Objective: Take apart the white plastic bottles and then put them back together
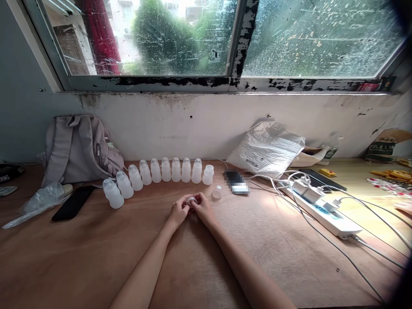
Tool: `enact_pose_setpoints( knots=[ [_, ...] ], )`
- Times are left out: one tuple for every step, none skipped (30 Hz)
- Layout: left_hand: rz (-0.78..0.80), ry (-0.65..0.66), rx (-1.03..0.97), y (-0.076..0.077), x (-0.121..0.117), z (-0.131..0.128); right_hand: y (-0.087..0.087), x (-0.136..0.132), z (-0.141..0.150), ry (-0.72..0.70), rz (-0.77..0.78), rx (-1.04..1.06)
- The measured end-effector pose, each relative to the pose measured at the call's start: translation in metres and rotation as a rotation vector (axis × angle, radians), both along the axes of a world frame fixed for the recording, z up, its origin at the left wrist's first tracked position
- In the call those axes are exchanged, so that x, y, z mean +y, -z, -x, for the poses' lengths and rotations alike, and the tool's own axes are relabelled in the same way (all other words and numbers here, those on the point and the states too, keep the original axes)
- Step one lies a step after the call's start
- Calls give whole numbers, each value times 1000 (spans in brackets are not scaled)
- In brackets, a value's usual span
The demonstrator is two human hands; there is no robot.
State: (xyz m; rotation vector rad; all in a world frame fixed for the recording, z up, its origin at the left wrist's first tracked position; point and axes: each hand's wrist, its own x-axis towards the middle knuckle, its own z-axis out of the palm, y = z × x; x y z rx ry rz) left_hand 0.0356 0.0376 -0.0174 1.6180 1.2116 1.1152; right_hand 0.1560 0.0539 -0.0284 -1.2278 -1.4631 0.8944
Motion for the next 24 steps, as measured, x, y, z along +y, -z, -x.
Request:
enact_pose_setpoints(
  knots=[
    [-6, 11, 7, 0, -1, 0, -1, 0, 0, 17, -6, -23],
    [-17, 19, 20, 0, -1, 1, -2, -1, 0, 34, -20, -51],
    [-33, 22, 38, 0, -2, 1, -3, 0, -1, 49, -39, -80],
    [-53, 19, 55, 0, -2, 1, -4, 0, -1, 57, -60, -104],
    [-74, 14, 71, 0, -2, 1, -5, 0, -1, 60, -80, -123],
    [-94, 11, 88, 0, -3, 1, -5, 1, -1, 58, -95, -137],
    [-110, 7, 102, 0, -3, 1, -5, 2, -1, 56, -107, -150],
    [-121, 3, 114, 0, -3, 1, -6, 3, -1, 57, -117, -162],
    [-125, 1, 124, 0, -3, 1, -6, 4, -1, 63, -124, -174],
    [-127, 1, 135, 0, -3, 0, -5, 5, -1, 70, -129, -186],
    [-127, 3, 145, -1, -4, 0, -5, 6, -1, 78, -133, -196],
    [-128, 6, 153, -2, -4, 0, -5, 6, 0, 84, -137, -203],
    [-130, 12, 160, -2, -5, 1, -5, 6, 0, 85, -141, -209],
    [-132, 21, 165, -3, -6, 1, -5, 6, 0, 84, -145, -213],
    [-133, 25, 169, -4, -6, 1, -5, 5, 0, 78, -149, -216],
    [-134, 25, 171, -5, -7, 1, -4, 5, 0, 75, -151, -216],
    [-133, 21, 171, -7, -7, 1, -4, 5, 0, 74, -152, -215],
    [-132, 18, 170, -7, -8, 1, -3, 4, 0, 76, -154, -211],
    [-131, 12, 166, -8, -8, 1, -3, 4, 0, 79, -156, -207],
    [-130, 3, 159, -9, -9, 0, -3, 4, 0, 80, -158, -203],
    [-128, -8, 149, -10, -9, -1, -2, 4, 0, 78, -160, -201],
    [-125, -21, 135, -10, -9, -1, -2, 3, 0, 73, -163, -199],
    [-121, -35, 120, -11, -9, -2, -3, 3, 0, 67, -167, -199],
    [-116, -49, 109, -11, -8, -2, -4, 2, 1, 61, -170, -198]
  ],
)
